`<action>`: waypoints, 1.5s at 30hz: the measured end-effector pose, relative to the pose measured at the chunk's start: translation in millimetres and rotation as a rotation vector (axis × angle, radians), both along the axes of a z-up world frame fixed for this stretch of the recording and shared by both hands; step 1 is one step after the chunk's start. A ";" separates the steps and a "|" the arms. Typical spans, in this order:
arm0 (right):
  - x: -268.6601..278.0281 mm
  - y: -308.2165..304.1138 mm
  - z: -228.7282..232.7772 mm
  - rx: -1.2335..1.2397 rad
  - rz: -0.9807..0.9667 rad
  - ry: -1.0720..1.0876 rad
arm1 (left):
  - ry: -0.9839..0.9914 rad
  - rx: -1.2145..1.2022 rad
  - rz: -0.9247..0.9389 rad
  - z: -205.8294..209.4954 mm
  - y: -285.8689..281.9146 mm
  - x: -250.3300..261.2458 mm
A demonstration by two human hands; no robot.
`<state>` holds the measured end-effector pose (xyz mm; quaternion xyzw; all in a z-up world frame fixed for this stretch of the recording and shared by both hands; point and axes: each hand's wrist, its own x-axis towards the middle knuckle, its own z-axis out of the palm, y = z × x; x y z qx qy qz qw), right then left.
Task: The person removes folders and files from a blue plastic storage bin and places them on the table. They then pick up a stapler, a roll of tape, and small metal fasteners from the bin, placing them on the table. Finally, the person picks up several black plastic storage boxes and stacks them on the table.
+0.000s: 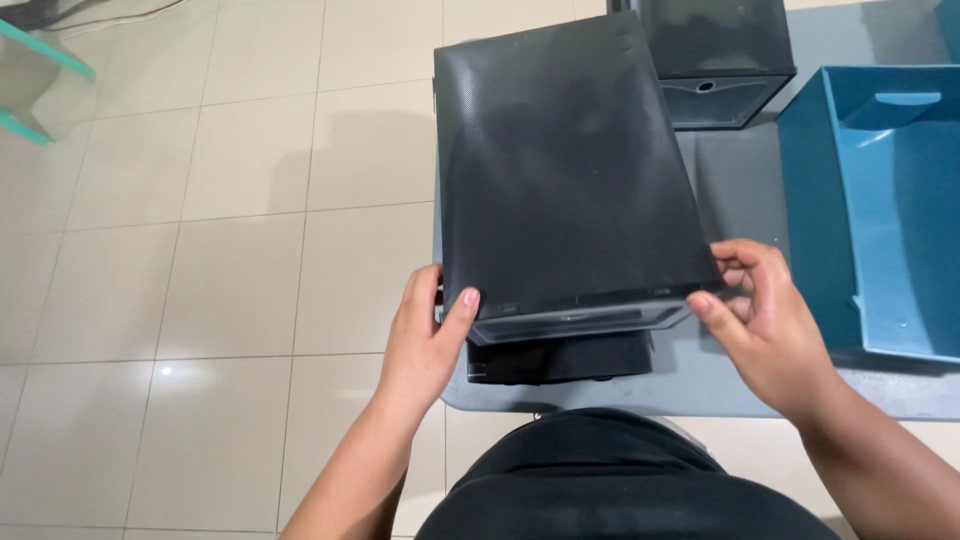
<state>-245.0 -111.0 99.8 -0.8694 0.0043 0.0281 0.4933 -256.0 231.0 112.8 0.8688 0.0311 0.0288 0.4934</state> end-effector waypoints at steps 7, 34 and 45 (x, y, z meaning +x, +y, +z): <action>-38.5 -13.0 -64.9 0.099 0.056 0.043 | 0.052 0.031 -0.023 -31.7 10.2 -39.7; 32.5 -10.9 -123.5 0.601 0.007 0.433 | 0.534 -0.806 0.151 -161.7 -11.7 10.5; 57.4 -13.2 -145.2 -0.371 0.272 0.136 | 0.069 -0.071 -0.173 -175.1 19.5 15.6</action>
